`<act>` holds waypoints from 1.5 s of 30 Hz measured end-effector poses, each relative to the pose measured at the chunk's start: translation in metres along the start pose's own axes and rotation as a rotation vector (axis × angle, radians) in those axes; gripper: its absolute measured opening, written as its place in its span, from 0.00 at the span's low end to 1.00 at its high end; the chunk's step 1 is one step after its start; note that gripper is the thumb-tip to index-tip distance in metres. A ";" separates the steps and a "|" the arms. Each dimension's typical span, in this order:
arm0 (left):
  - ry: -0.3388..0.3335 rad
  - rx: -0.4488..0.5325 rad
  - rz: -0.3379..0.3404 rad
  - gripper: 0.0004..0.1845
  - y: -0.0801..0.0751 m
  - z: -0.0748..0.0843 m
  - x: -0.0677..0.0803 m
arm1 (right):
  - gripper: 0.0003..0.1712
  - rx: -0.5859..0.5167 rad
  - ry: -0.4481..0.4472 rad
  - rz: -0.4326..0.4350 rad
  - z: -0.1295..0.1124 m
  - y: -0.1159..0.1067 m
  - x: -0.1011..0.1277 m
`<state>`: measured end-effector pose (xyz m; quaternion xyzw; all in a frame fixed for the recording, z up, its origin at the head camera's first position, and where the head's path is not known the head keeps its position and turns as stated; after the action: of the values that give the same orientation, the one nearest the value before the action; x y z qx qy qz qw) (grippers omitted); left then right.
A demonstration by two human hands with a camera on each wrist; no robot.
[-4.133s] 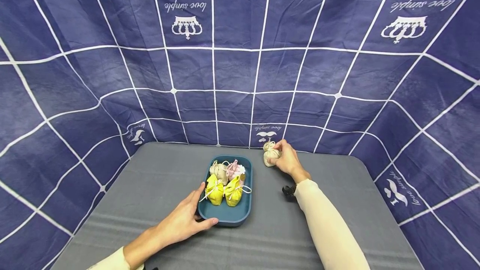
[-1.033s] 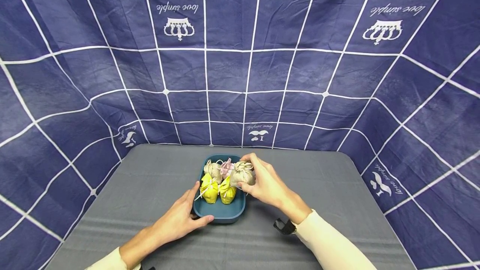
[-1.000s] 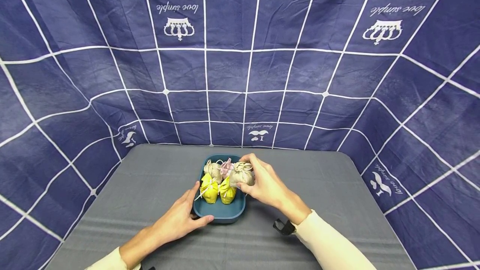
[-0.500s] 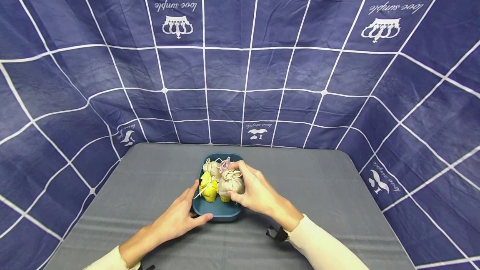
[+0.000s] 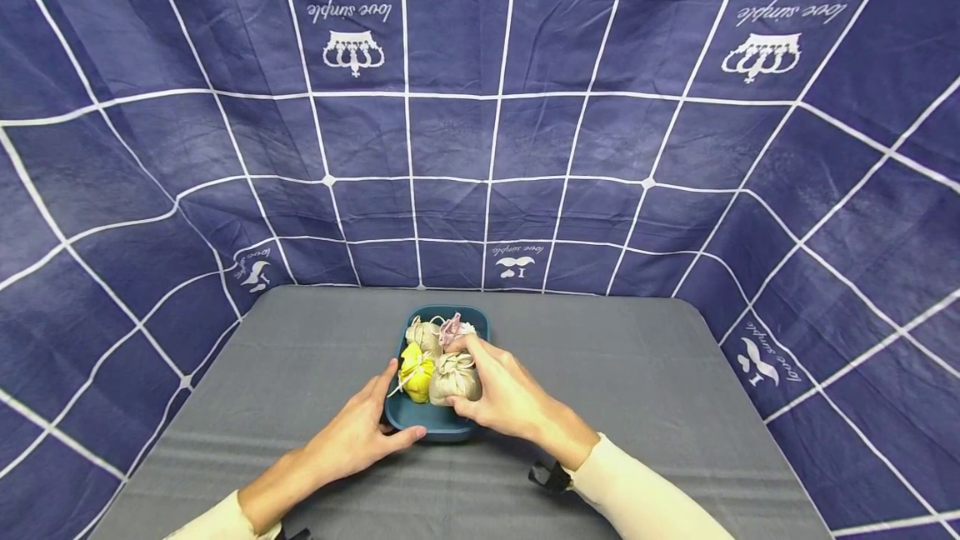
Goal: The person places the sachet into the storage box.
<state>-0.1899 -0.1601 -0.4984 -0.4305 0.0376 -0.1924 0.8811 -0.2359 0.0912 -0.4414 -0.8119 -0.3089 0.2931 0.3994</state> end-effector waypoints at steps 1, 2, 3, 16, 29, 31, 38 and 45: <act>-0.002 0.002 -0.003 0.69 0.000 0.000 0.000 | 0.40 0.002 0.000 -0.003 0.000 0.001 0.000; -0.004 0.003 -0.004 0.69 0.000 -0.001 0.000 | 0.40 0.004 0.001 -0.005 0.000 0.001 0.000; -0.008 0.007 -0.008 0.69 0.001 -0.001 0.000 | 0.40 0.007 0.002 -0.007 0.000 0.002 0.000; -0.014 0.012 -0.010 0.69 0.001 -0.001 0.000 | 0.39 0.025 -0.001 -0.017 0.001 0.010 0.003; 0.002 -0.002 0.002 0.69 -0.001 0.002 0.001 | 0.40 0.053 0.021 -0.036 0.004 0.016 0.005; 0.006 -0.003 0.003 0.69 -0.001 0.002 0.001 | 0.40 0.060 0.018 -0.039 0.003 0.016 0.005; 0.005 -0.014 0.000 0.69 0.000 0.001 0.001 | 0.42 0.015 0.007 -0.088 0.002 0.014 0.007; 0.003 -0.016 0.001 0.68 0.001 -0.001 0.000 | 0.44 0.004 0.023 -0.108 0.002 0.012 0.010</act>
<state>-0.1897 -0.1605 -0.4995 -0.4371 0.0406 -0.1921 0.8777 -0.2279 0.0934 -0.4546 -0.7966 -0.3470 0.2625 0.4197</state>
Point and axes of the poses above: each hand's wrist, its own x-axis away from the middle knuckle, its own y-axis out of the palm, z = x × y, the point moved 4 cm from there along -x, towards the middle knuckle, and after that the axes turned 14 degrees about -z, right-handed, at the moved point
